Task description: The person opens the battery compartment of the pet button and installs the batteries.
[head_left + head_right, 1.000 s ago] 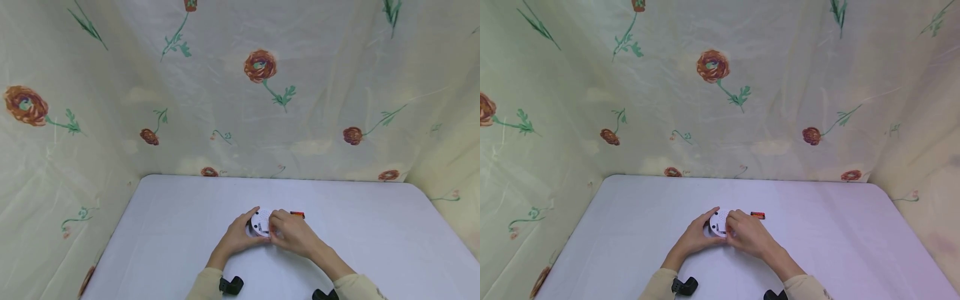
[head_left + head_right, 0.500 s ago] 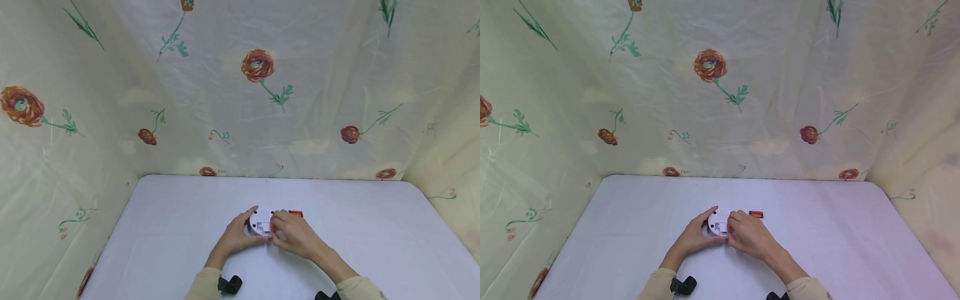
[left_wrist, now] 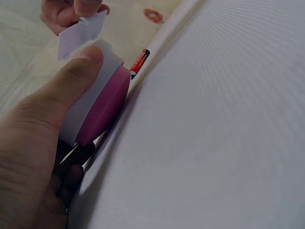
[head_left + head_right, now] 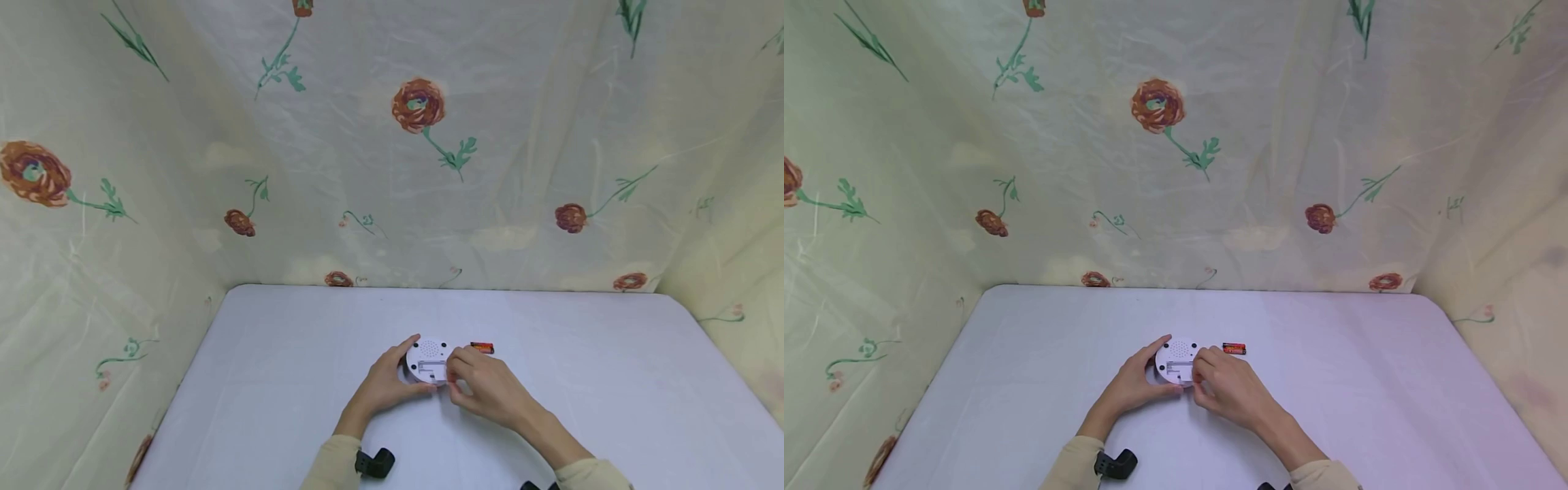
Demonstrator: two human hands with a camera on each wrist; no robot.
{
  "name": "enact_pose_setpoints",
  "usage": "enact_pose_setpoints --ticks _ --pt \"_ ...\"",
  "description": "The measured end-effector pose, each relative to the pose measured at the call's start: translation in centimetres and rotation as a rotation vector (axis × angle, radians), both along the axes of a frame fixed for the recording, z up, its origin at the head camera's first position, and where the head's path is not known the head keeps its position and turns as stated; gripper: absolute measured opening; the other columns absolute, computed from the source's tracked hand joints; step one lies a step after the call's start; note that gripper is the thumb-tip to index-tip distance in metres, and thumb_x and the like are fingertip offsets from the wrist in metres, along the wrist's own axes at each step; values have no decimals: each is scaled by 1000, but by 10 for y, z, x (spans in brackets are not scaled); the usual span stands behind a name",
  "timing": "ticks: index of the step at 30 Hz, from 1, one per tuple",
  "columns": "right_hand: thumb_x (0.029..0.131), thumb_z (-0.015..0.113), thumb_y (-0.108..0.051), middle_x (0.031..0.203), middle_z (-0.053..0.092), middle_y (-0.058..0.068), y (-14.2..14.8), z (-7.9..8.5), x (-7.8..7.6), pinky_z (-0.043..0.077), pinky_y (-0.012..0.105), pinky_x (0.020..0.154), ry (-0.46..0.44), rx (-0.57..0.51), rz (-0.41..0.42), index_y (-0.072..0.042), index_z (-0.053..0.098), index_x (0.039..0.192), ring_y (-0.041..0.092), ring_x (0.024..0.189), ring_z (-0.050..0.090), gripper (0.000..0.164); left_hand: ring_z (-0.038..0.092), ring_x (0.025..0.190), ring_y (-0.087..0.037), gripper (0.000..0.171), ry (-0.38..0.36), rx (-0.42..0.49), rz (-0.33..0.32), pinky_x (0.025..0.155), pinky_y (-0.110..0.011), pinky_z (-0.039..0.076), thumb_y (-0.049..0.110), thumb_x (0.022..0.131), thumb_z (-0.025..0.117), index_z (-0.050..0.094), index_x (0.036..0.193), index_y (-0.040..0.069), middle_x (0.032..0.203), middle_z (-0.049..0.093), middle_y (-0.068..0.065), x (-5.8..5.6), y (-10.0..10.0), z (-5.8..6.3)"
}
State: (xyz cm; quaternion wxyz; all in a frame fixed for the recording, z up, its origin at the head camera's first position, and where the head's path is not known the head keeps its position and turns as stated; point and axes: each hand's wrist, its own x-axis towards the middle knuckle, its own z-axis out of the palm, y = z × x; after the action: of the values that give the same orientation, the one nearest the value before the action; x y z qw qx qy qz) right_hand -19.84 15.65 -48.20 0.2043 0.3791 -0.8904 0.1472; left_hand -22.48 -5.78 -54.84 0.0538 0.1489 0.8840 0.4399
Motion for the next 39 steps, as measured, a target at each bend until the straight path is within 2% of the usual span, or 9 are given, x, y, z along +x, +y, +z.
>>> enact_pose_setpoints --ticks 13,23,27,34,39 --pt "66 69 -14 83 54 -12 7 -4 3 47 20 59 35 -32 0 -20 56 75 1 74 49 17 52 121 -18 96 18 3 -6 100 -44 43 61 66 75 29 147 37 134 54 -3 -2 -1 -2" --pt "67 70 -15 83 54 -11 11 -8 10 47 19 59 2 -18 -38 -20 57 76 0 73 48 17 49 125 -12 97 71 31 -31 105 -38 41 55 69 77 29 149 29 140 46 6 -4 -1 -5" --pt "67 71 -15 82 54 -12 11 -11 12 46 17 58 -27 -12 -47 -20 57 76 -1 71 46 17 48 126 -12 98 75 36 -31 106 -38 41 56 69 77 28 149 27 140 45 6 -4 -1 -6" --pt "66 70 -13 79 51 -13 13 -15 17 42 15 56 -47 -19 -33 -20 57 74 -1 69 42 17 49 125 -12 99 68 38 -19 106 -38 41 58 69 75 26 149 30 142 44 6 -3 -1 -6" --pt "64 71 -11 77 49 -13 14 -19 18 40 15 55 -44 -15 -28 -21 58 74 -2 69 41 19 49 124 -12 99 78 41 -15 105 -38 41 58 69 75 26 149 29 141 45 6 -3 -1 -5"
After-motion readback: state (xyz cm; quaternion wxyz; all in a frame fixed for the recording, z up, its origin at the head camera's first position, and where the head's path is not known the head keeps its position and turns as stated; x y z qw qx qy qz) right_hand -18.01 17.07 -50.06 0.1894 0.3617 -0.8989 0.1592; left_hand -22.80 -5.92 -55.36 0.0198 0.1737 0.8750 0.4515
